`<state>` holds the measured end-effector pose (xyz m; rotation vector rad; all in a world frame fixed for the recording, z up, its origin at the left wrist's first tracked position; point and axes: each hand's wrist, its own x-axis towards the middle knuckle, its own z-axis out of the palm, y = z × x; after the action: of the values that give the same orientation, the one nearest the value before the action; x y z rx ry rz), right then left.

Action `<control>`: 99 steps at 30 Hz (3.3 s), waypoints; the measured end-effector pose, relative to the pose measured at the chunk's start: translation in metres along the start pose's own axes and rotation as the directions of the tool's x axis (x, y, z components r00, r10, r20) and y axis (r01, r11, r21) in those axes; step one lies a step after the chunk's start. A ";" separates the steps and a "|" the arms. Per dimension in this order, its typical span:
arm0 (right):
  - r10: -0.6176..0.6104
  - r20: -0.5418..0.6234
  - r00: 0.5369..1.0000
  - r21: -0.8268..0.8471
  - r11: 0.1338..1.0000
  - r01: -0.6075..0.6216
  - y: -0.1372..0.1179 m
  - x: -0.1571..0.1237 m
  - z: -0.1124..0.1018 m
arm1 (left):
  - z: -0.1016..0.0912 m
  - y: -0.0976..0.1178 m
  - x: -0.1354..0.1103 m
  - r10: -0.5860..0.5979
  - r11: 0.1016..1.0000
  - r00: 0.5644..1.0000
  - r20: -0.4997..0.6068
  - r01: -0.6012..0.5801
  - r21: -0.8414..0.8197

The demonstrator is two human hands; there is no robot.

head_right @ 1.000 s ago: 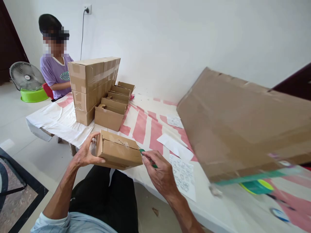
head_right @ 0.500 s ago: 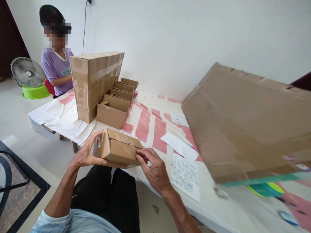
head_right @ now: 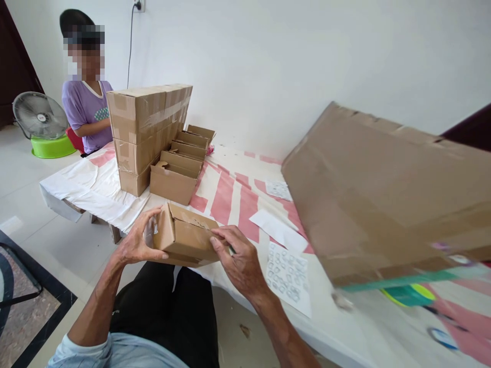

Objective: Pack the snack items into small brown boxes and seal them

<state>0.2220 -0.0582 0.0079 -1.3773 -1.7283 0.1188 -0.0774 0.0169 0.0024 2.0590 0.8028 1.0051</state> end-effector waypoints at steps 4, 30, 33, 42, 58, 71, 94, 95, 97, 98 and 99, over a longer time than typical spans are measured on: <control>0.046 -0.018 0.999 -0.017 0.999 -0.047 0.016 -0.004 0.005 | -0.011 -0.007 -0.007 0.011 1.000 1.000 0.014 -0.011 0.004; 0.028 -0.073 0.997 -0.037 0.999 -0.030 0.031 -0.020 0.029 | -0.011 -0.065 -0.015 -0.149 0.949 0.988 -0.040 0.132 -0.287; 0.089 -0.084 0.992 -0.224 0.969 -0.106 0.072 -0.024 0.022 | -0.010 -0.073 -0.014 -0.133 0.941 0.990 -0.047 0.111 -0.320; 0.440 0.132 0.888 -0.749 0.631 -0.201 0.147 -0.062 0.028 | -0.015 -0.072 -0.013 -0.109 0.945 0.994 -0.002 0.103 -0.309; 0.379 -0.154 0.912 -0.383 0.829 -0.409 0.104 -0.025 0.007 | -0.008 -0.064 -0.011 -0.139 0.949 0.990 -0.023 0.127 -0.288; -0.090 0.424 0.901 -0.063 0.990 0.129 -0.033 0.068 0.005 | -0.007 -0.064 -0.017 -0.165 0.949 0.986 -0.031 0.151 -0.279; -0.127 0.611 0.781 -0.286 0.884 0.368 -0.038 0.106 0.013 | -0.009 -0.060 -0.014 -0.120 0.957 0.993 -0.010 0.113 -0.266; -0.126 0.617 0.777 -0.292 0.880 0.374 -0.039 0.107 0.013 | -0.009 -0.060 -0.014 -0.117 0.958 0.993 -0.006 0.111 -0.264; -0.129 0.619 0.774 -0.292 0.878 0.379 -0.039 0.108 0.012 | -0.009 -0.061 -0.013 -0.114 0.959 0.994 -0.003 0.109 -0.260; -0.131 0.620 0.774 -0.292 0.877 0.382 -0.038 0.108 0.011 | -0.009 -0.061 -0.013 -0.114 0.960 0.993 -0.004 0.109 -0.258; -0.131 0.620 0.774 -0.298 0.873 0.386 -0.036 0.108 0.010 | -0.009 -0.062 -0.012 -0.116 0.961 0.993 -0.005 0.111 -0.255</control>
<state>0.1907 0.0211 0.0844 -1.4634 -2.5782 0.0152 -0.1045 0.0449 -0.0475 1.7678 0.7507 1.0103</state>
